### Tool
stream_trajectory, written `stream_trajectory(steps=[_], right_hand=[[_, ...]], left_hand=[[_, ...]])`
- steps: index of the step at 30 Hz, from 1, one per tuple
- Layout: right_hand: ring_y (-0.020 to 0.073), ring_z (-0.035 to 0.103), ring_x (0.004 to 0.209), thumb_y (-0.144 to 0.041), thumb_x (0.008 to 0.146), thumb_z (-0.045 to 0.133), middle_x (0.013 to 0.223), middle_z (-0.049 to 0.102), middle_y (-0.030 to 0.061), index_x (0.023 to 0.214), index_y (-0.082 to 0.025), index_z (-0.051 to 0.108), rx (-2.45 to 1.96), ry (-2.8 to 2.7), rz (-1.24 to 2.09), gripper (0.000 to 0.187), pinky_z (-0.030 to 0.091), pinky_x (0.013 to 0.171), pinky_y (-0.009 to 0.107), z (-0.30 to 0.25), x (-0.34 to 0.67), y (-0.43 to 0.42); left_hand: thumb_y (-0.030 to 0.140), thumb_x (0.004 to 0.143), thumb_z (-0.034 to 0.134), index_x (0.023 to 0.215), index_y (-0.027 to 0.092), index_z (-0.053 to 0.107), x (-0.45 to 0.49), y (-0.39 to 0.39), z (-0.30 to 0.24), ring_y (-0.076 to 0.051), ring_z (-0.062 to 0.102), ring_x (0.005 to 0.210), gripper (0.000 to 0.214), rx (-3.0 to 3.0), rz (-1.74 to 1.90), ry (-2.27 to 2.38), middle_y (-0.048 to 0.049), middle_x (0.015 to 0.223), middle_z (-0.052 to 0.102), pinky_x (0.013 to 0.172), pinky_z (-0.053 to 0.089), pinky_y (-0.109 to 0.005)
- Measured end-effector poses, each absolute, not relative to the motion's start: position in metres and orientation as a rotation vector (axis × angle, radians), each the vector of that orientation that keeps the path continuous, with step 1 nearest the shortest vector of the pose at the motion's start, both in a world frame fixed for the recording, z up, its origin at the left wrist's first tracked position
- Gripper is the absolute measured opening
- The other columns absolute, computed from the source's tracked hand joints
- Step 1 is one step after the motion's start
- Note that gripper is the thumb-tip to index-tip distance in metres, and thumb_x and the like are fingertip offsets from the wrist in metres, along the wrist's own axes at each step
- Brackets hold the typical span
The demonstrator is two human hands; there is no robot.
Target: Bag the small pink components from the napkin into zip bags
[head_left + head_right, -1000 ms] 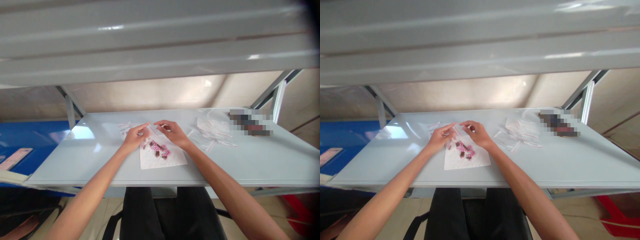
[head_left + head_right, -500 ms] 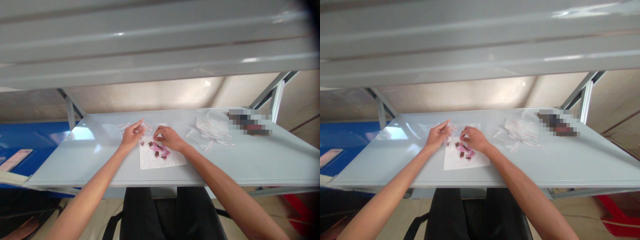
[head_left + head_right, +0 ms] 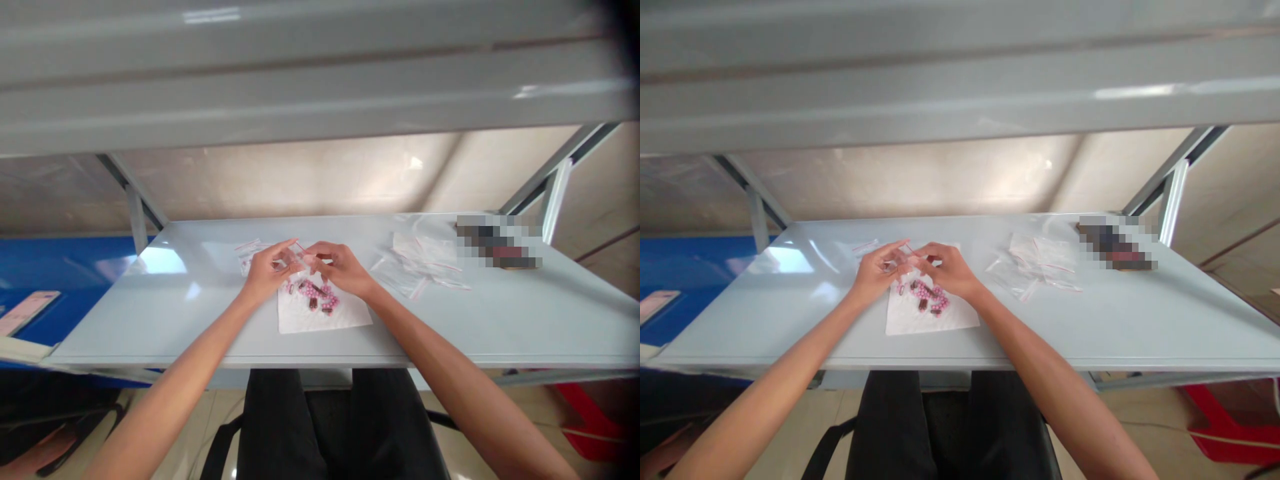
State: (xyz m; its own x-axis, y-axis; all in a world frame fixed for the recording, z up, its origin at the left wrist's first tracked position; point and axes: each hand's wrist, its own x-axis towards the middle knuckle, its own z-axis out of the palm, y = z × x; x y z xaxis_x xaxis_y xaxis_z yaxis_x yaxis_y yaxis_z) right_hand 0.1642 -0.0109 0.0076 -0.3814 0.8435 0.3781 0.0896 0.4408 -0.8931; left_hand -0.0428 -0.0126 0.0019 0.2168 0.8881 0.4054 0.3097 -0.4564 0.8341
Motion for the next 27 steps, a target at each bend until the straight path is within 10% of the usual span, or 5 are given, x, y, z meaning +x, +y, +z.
stream_trajectory(steps=[10,27], right_hand=[[0.0127,0.061,0.060,-0.048,0.085,0.070,0.077,0.071,0.0020,0.107,-0.019,0.062,-0.849,-1.738,1.043,0.038,0.048,0.058,0.025,0.005,0.157,-0.015],[0.0124,0.057,0.059,-0.040,0.092,0.062,0.068,0.065,0.0005,0.087,-0.018,0.071,-0.955,-1.753,0.842,0.024,0.043,0.059,0.025,0.000,0.148,-0.014]], left_hand=[[0.047,0.082,0.074,0.083,0.017,0.075,-0.043,-0.012,0.015,-0.020,0.068,0.084,0.030,1.801,1.252,1.130,-0.0065,0.085,0.075,0.080,0.052,-0.029],[0.044,0.085,0.067,0.079,0.017,0.067,-0.041,-0.011,0.013,-0.018,0.063,0.078,0.027,1.826,1.269,1.201,-0.0045,0.081,0.070,0.076,0.049,-0.028]])
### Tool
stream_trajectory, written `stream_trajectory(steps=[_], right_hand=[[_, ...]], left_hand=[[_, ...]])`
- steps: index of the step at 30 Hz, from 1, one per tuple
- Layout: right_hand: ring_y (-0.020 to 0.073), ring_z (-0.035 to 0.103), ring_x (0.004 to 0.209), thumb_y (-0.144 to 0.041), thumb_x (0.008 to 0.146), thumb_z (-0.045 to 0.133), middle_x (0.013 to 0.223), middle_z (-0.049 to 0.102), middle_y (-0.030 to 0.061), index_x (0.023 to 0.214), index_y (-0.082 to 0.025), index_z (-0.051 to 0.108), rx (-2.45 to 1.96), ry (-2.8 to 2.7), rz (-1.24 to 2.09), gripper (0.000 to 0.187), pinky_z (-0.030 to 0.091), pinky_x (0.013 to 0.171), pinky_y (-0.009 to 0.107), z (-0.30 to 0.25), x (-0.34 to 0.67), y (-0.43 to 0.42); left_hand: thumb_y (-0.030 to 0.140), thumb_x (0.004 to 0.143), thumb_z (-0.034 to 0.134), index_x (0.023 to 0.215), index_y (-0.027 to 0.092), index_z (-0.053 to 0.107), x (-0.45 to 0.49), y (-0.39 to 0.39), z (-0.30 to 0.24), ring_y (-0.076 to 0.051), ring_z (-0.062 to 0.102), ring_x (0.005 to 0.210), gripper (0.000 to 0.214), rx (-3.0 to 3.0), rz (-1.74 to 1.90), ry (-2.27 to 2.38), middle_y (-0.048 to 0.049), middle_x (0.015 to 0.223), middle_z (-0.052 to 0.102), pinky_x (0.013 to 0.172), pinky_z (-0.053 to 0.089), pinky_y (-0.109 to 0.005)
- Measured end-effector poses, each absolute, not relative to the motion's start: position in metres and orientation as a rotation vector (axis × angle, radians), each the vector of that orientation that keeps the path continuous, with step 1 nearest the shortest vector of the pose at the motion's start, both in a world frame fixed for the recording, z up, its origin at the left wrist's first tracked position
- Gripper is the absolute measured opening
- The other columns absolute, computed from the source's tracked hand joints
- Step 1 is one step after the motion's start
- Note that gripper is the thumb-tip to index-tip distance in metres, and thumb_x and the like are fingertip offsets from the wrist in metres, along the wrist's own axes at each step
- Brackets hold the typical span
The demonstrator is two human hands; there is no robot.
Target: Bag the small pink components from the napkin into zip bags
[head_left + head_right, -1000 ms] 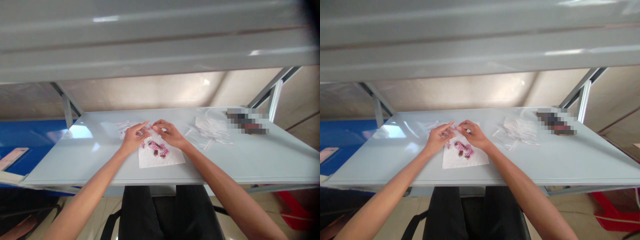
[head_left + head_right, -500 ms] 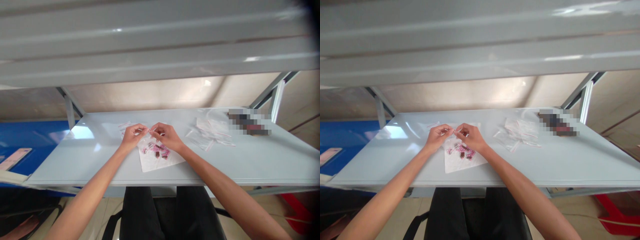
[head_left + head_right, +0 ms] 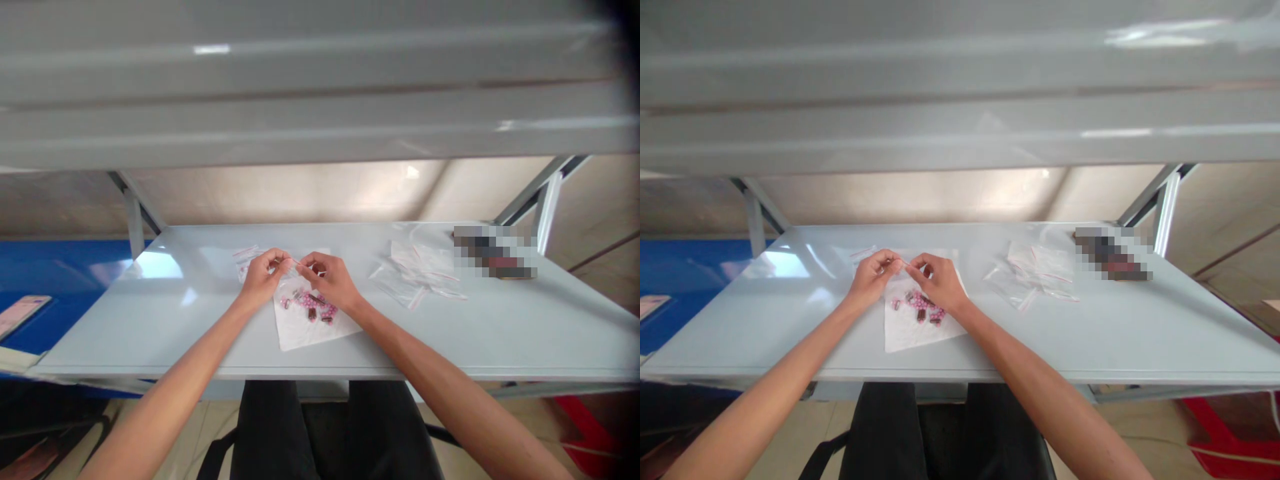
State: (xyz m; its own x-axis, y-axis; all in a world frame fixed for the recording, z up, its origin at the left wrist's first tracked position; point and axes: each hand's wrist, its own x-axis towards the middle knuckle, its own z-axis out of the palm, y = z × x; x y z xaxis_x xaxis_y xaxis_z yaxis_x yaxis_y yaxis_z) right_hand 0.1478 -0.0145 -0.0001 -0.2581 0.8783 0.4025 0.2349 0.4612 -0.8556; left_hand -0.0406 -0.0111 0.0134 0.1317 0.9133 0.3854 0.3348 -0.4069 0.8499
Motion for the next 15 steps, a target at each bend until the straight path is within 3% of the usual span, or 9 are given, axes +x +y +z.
stream_trajectory(steps=[4,15], right_hand=[[0.0112,0.054,0.059,-0.038,0.092,0.061,0.071,0.065,0.0004,0.086,-0.018,0.070,-0.917,-1.775,0.810,0.022,0.041,0.058,0.024,0.0027,0.1488,-0.0154],[0.0081,0.045,0.053,-0.043,0.090,0.063,0.076,0.066,0.0012,0.086,-0.017,0.069,-0.932,-1.718,0.924,0.027,0.033,0.049,0.022,-0.0010,0.1493,-0.0136]], left_hand=[[0.046,0.085,0.068,0.087,0.016,0.068,-0.0435,-0.0110,0.0131,-0.018,0.064,0.081,0.029,1.815,1.236,1.122,-0.0050,0.085,0.070,0.077,0.049,-0.027],[0.048,0.081,0.073,0.081,0.016,0.069,-0.0464,-0.0100,0.0162,-0.017,0.062,0.072,0.032,1.706,1.254,1.130,-0.0041,0.076,0.069,0.069,0.047,-0.027]])
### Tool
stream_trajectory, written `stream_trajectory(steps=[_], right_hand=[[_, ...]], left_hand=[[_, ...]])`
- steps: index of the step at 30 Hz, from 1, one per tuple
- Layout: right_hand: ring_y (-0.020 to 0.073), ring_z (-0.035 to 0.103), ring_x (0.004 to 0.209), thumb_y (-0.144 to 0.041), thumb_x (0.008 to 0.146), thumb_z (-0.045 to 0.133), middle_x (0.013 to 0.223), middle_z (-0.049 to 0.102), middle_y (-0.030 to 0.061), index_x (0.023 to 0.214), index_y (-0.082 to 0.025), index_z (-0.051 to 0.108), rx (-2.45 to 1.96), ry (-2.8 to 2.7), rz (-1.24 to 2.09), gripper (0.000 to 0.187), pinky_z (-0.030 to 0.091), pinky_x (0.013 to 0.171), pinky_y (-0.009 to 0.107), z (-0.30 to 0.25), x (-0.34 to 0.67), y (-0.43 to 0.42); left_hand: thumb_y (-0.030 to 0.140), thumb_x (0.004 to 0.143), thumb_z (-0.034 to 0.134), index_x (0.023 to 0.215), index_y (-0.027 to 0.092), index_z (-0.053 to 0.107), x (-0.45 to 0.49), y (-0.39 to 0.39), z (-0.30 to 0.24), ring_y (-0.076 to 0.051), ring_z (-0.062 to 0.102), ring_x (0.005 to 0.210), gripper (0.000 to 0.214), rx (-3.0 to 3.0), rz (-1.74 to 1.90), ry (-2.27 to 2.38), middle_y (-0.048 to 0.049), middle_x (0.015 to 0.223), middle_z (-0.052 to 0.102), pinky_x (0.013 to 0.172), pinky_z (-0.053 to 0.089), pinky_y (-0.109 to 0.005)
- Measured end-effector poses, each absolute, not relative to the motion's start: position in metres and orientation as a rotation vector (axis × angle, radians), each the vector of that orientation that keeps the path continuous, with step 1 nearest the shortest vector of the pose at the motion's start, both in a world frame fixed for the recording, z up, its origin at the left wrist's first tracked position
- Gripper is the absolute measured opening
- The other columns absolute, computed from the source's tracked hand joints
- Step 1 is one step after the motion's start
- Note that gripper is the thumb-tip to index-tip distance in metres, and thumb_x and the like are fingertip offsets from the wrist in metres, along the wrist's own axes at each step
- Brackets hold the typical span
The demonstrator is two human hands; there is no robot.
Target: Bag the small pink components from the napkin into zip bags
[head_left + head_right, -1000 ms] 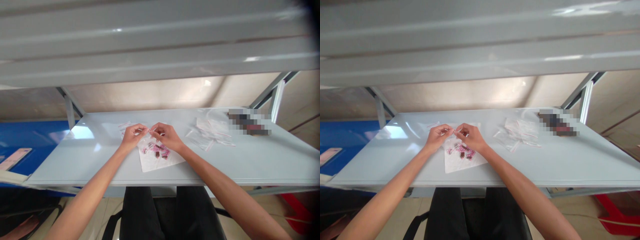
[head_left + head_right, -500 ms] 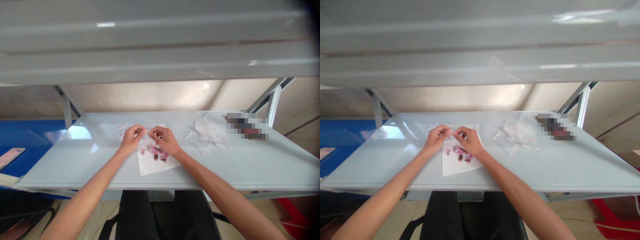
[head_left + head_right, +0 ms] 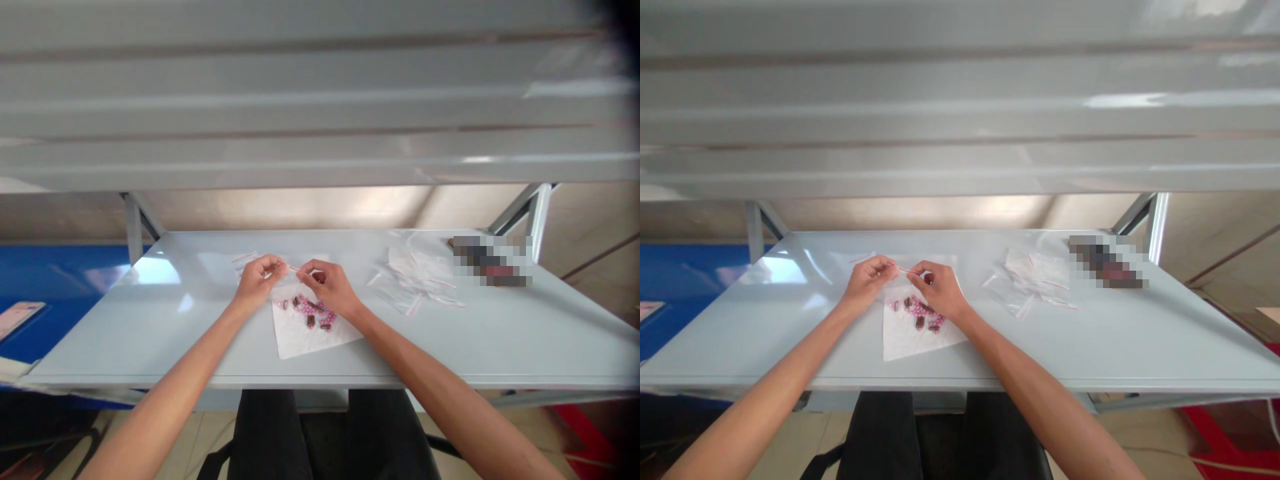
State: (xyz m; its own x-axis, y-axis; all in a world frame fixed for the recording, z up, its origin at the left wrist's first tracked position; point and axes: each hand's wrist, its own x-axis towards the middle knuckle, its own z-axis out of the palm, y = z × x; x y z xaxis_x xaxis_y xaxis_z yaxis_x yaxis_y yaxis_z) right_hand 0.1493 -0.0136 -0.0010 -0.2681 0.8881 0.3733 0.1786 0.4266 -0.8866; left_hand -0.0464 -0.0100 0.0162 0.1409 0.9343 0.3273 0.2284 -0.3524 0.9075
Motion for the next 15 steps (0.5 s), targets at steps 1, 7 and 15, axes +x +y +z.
stream_trajectory(steps=[1,7,15], right_hand=[[0.0082,0.044,0.053,-0.042,0.090,0.063,0.075,0.065,0.0009,0.084,-0.017,0.069,-0.924,-1.723,0.911,0.027,0.032,0.049,0.022,-0.0006,0.1500,-0.0137],[0.0088,0.046,0.055,-0.045,0.090,0.063,0.078,0.067,0.0019,0.086,-0.017,0.071,-0.898,-1.707,0.923,0.029,0.036,0.051,0.022,-0.0014,0.1490,-0.0143],[0.0104,0.046,0.057,-0.045,0.093,0.059,0.066,0.060,-0.0002,0.077,-0.017,0.068,-0.877,-1.770,0.856,0.032,0.034,0.053,0.022,-0.0003,0.1536,-0.0155]], left_hand=[[0.048,0.080,0.074,0.083,0.016,0.070,-0.0458,-0.0107,0.0167,-0.017,0.064,0.075,0.032,1.705,1.236,1.095,-0.0050,0.079,0.071,0.071,0.048,-0.027],[0.043,0.078,0.077,0.079,0.017,0.072,-0.0454,-0.0079,0.0136,-0.019,0.065,0.076,0.027,1.784,1.215,1.146,-0.0056,0.080,0.073,0.072,0.048,-0.029],[0.043,0.075,0.079,0.082,0.015,0.072,-0.0441,-0.0127,0.0172,-0.016,0.062,0.069,0.030,1.601,1.212,1.033,-0.0048,0.075,0.070,0.067,0.048,-0.027]])
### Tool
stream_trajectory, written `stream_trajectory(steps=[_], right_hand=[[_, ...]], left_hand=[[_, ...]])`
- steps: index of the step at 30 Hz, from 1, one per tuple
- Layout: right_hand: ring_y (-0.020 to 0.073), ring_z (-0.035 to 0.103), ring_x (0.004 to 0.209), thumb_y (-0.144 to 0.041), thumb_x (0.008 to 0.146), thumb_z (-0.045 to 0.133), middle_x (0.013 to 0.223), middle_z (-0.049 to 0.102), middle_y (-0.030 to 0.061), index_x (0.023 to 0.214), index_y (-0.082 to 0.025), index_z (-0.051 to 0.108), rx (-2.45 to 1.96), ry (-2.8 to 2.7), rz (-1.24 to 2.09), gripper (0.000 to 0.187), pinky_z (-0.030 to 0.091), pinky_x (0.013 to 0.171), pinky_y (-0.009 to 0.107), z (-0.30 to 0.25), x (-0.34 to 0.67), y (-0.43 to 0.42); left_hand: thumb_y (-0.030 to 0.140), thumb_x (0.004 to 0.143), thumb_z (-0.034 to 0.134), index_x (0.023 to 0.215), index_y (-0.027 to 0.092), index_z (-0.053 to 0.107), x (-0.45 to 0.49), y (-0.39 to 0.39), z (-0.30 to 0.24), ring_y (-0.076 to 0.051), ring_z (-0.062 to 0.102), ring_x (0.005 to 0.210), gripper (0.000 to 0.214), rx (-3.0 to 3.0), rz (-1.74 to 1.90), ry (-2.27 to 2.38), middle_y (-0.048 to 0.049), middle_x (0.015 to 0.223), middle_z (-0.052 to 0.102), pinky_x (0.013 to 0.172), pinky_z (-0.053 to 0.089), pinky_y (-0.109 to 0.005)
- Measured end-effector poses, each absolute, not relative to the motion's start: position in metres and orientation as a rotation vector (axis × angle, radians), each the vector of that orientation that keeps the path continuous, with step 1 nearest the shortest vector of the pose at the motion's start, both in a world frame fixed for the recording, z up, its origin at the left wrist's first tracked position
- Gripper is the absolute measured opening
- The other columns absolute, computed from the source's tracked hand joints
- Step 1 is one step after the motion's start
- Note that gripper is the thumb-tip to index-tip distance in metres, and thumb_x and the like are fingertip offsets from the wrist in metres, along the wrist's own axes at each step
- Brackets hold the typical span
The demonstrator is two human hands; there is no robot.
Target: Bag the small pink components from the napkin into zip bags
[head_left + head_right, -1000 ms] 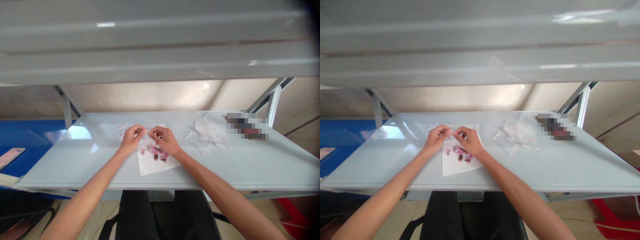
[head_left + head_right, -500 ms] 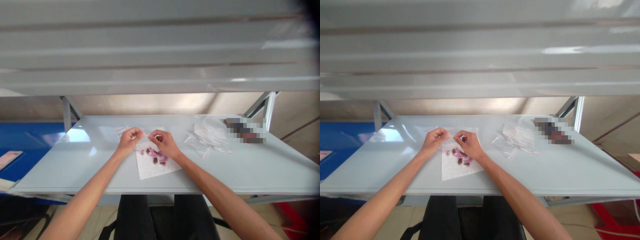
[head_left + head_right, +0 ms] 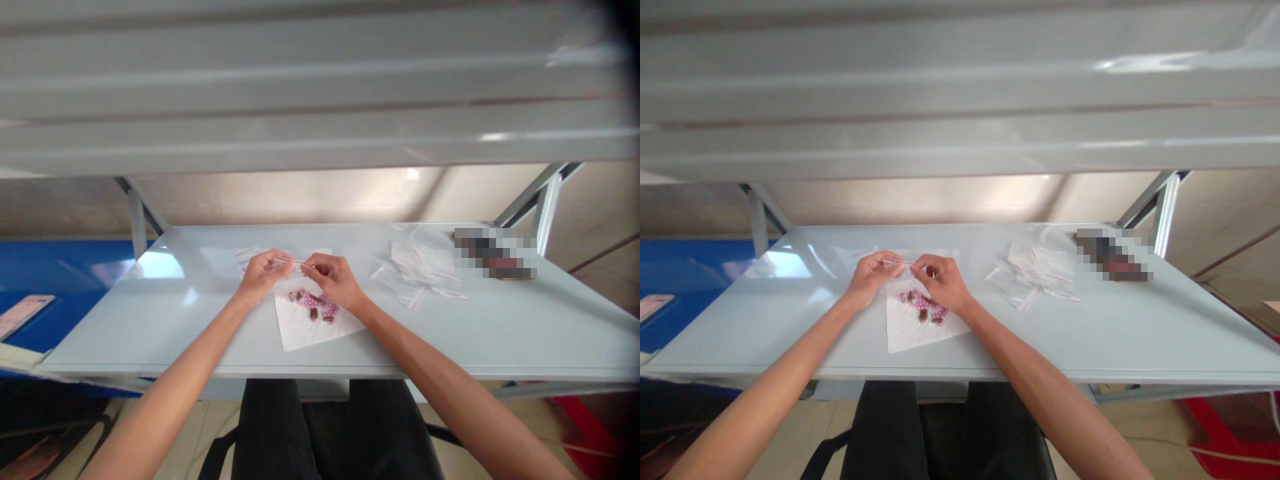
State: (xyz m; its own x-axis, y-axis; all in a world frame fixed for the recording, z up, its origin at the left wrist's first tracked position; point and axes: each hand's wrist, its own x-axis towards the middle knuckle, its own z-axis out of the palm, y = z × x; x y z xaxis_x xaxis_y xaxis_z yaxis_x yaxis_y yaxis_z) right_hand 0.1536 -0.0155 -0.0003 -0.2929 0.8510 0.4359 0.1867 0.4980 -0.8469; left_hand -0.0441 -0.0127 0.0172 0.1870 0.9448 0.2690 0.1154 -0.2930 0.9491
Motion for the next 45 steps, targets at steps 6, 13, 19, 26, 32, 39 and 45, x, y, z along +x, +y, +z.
stream_trajectory(steps=[6,13,19,26,32,39,45], right_hand=[[0.0104,0.048,0.057,-0.042,0.094,0.057,0.069,0.061,-0.0007,0.087,-0.018,0.069,-0.913,-1.859,0.761,0.028,0.034,0.054,0.023,0.003,0.150,-0.020],[0.0110,0.048,0.059,-0.038,0.095,0.056,0.068,0.060,-0.0001,0.079,-0.017,0.068,-0.854,-1.830,0.750,0.029,0.036,0.057,0.024,0.008,0.155,-0.020],[0.0099,0.045,0.054,-0.040,0.093,0.058,0.063,0.059,-0.0020,0.082,-0.018,0.069,-0.919,-1.838,0.760,0.027,0.034,0.055,0.023,0.007,0.153,-0.019],[0.0094,0.048,0.052,-0.041,0.098,0.054,0.059,0.062,-0.0005,0.069,-0.016,0.069,-0.874,-1.873,0.721,0.041,0.035,0.055,0.023,0.008,0.156,-0.018],[0.0096,0.055,0.051,-0.037,0.099,0.050,0.067,0.071,0.0006,0.099,-0.016,0.077,-0.849,-1.880,0.726,0.035,0.043,0.057,0.021,0.008,0.148,-0.016],[0.0254,0.066,0.104,-0.021,0.092,0.051,0.124,0.070,0.0143,0.143,-0.019,0.057,-1.412,-1.659,0.011,0.051,0.052,0.092,0.039,0.016,0.234,0.014],[0.0319,0.068,0.094,-0.010,0.084,0.057,0.115,0.065,0.0218,0.164,-0.025,0.014,-2.167,-1.724,-0.175,0.091,0.051,0.079,0.041,0.012,0.273,0.015]], left_hand=[[0.039,0.074,0.082,0.078,0.016,0.075,-0.045,-0.012,0.014,-0.017,0.063,0.068,0.025,1.682,1.196,1.075,-0.0054,0.074,0.071,0.065,0.048,-0.027],[0.040,0.075,0.082,0.084,0.016,0.078,-0.043,-0.013,0.018,-0.016,0.065,0.066,0.026,1.590,1.219,1.021,-0.0074,0.082,0.075,0.062,0.051,-0.027],[0.042,0.075,0.081,0.077,0.015,0.077,-0.044,-0.014,0.022,-0.016,0.066,0.063,0.027,1.567,1.240,1.042,-0.0077,0.078,0.076,0.062,0.053,-0.028],[0.046,0.076,0.079,0.077,0.015,0.079,-0.041,-0.016,0.022,-0.021,0.069,0.072,0.031,1.593,1.205,1.044,-0.0089,0.080,0.076,0.063,0.056,-0.030],[0.047,0.076,0.079,0.067,0.015,0.069,-0.047,-0.005,0.018,-0.012,0.058,0.052,0.035,1.546,1.337,1.043,-0.0021,0.060,0.065,0.053,0.048,-0.024],[0.062,0.075,0.075,0.075,0.019,0.054,-0.077,0.013,0.017,-0.012,0.055,0.046,0.047,1.019,1.763,0.953,0.0035,0.060,0.057,0.042,0.046,-0.023],[0.051,0.078,0.075,0.080,0.018,0.060,-0.080,0.014,0.015,-0.009,0.052,0.039,0.036,1.350,1.768,1.456,0.0030,0.062,0.061,0.036,0.035,-0.018]])
